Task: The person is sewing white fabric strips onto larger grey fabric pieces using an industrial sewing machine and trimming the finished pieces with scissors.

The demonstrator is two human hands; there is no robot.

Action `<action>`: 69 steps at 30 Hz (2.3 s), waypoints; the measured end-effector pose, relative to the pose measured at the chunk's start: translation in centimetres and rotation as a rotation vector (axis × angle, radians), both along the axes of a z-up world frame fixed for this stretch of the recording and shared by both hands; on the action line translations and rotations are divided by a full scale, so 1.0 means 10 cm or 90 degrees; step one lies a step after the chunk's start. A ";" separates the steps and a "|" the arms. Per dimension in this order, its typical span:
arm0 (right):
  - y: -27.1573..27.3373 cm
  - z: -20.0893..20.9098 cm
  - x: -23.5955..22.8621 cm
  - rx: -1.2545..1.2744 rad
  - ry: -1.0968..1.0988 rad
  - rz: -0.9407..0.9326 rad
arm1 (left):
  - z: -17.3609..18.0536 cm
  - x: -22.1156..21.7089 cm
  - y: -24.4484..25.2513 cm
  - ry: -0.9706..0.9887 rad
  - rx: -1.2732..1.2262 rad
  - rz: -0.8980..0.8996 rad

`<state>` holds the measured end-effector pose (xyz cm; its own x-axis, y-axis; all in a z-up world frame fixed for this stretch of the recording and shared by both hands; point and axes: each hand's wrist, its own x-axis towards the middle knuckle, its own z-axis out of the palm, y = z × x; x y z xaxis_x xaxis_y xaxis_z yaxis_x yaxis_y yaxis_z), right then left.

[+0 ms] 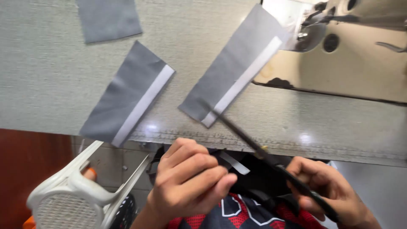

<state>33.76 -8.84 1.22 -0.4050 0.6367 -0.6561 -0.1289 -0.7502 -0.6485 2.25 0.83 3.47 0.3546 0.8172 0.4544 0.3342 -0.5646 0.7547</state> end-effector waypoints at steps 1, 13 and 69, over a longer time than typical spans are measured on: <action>-0.11 -0.01 0.10 0.011 -0.009 -0.079 | 0.04 0.06 0.02 -0.012 0.002 0.005; -0.82 0.20 0.79 -0.048 -0.361 -0.145 | -0.20 0.12 -0.15 0.320 0.062 0.237; -0.32 -0.01 -0.07 0.020 -0.289 0.037 | -0.38 0.13 -0.26 0.286 -0.017 0.186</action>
<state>33.08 -12.02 1.10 -0.1166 0.6438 -0.7562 0.2153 -0.7269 -0.6521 3.56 -1.77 -0.31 0.2650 0.9201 0.2883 0.7678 -0.3822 0.5141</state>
